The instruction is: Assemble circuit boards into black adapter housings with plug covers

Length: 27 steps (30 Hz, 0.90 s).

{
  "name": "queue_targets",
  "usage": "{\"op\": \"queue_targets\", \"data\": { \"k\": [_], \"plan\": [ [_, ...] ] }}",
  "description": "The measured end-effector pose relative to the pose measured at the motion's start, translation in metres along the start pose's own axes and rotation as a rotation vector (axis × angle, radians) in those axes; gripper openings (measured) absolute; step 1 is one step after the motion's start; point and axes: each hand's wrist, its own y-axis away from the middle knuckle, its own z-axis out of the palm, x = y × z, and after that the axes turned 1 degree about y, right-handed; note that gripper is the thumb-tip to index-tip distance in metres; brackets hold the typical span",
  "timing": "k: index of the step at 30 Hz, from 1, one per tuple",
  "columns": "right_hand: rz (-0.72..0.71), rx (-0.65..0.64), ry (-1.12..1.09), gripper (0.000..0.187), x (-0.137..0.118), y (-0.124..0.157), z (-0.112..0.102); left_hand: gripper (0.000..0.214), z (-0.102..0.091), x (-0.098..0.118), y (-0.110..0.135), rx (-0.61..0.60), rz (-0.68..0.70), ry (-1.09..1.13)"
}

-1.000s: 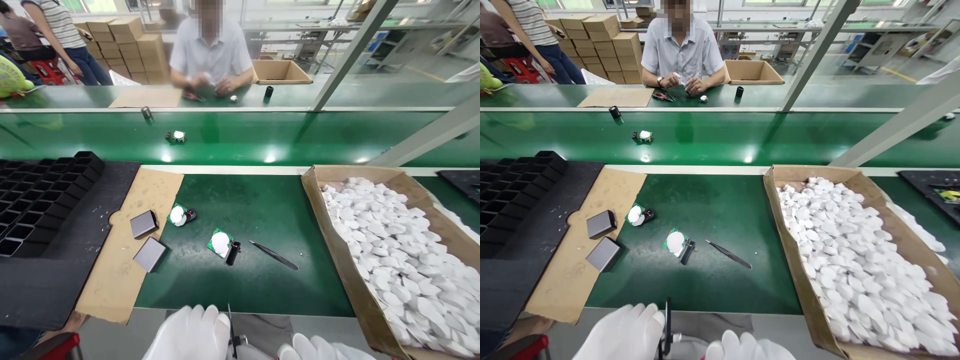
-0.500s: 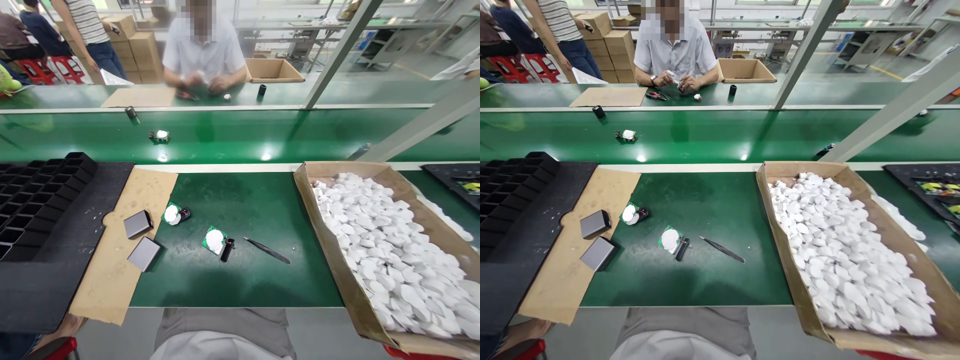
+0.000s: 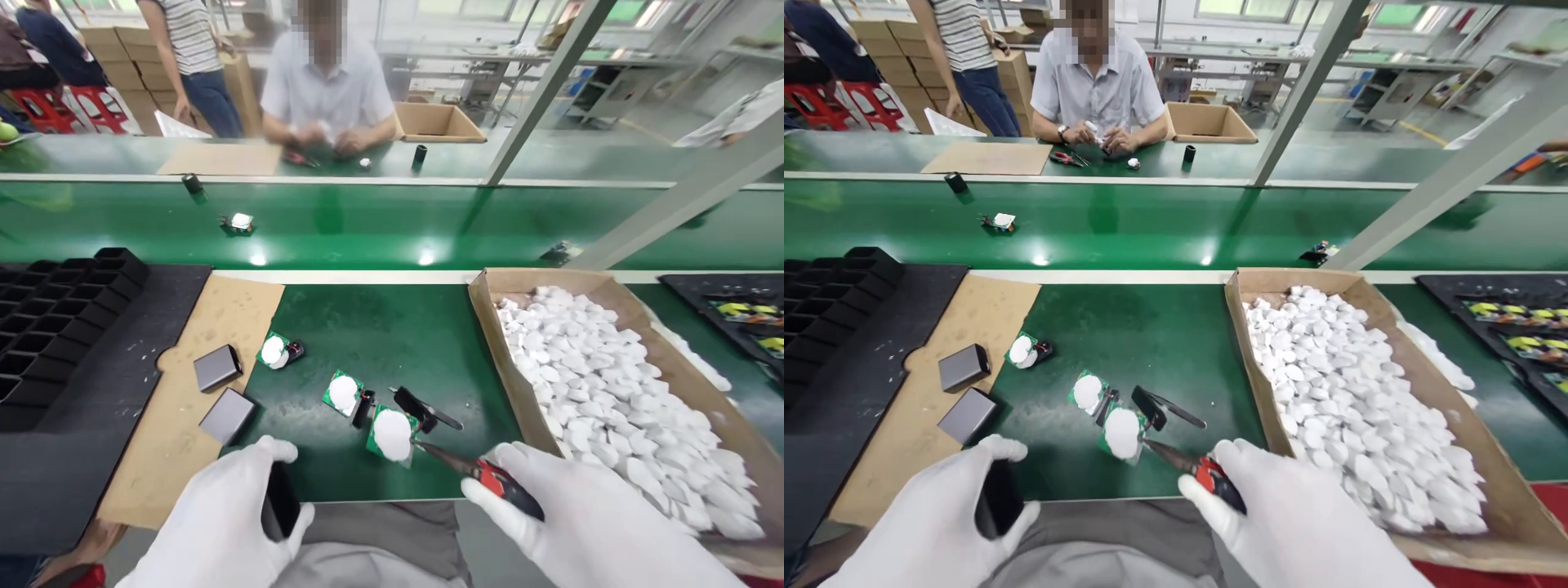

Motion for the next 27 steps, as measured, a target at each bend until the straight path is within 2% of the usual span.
{"op": "queue_targets", "data": {
  "k": [2, 4, 7, 9, 12, 18, 21, 27],
  "plan": [
    [0.069, 0.034, -0.021, 0.022, 0.0, -0.016, 0.002, 0.033, 0.017, -0.006, -0.018, 0.05, -0.025, 0.123],
    [0.145, 0.073, -0.009, 0.023, 0.004, -0.035, 0.005, 0.042, 0.039, -0.015, -0.034, 0.16, 0.031, 0.256],
    [0.253, 0.103, 0.043, 0.042, 0.005, -0.064, 0.007, 0.044, 0.068, -0.025, -0.049, 0.308, 0.071, 0.373],
    [0.296, 0.076, 0.075, 0.048, 0.001, -0.082, 0.006, 0.046, 0.08, -0.028, -0.053, 0.344, 0.077, 0.424],
    [0.305, 0.053, 0.133, 0.049, -0.006, -0.102, 0.005, 0.052, 0.084, -0.027, -0.055, 0.281, 0.053, 0.512],
    [0.296, -0.038, 0.188, 0.045, -0.008, -0.118, 0.003, 0.058, 0.072, -0.023, -0.054, 0.109, -0.07, 0.646],
    [0.29, -0.096, 0.179, 0.042, -0.008, -0.122, -0.001, 0.061, 0.071, -0.021, -0.054, 0.098, -0.07, 0.683],
    [0.301, -0.117, 0.152, 0.043, -0.009, -0.121, -0.016, 0.058, 0.084, -0.024, -0.055, 0.129, -0.066, 0.682]
  ]
}}
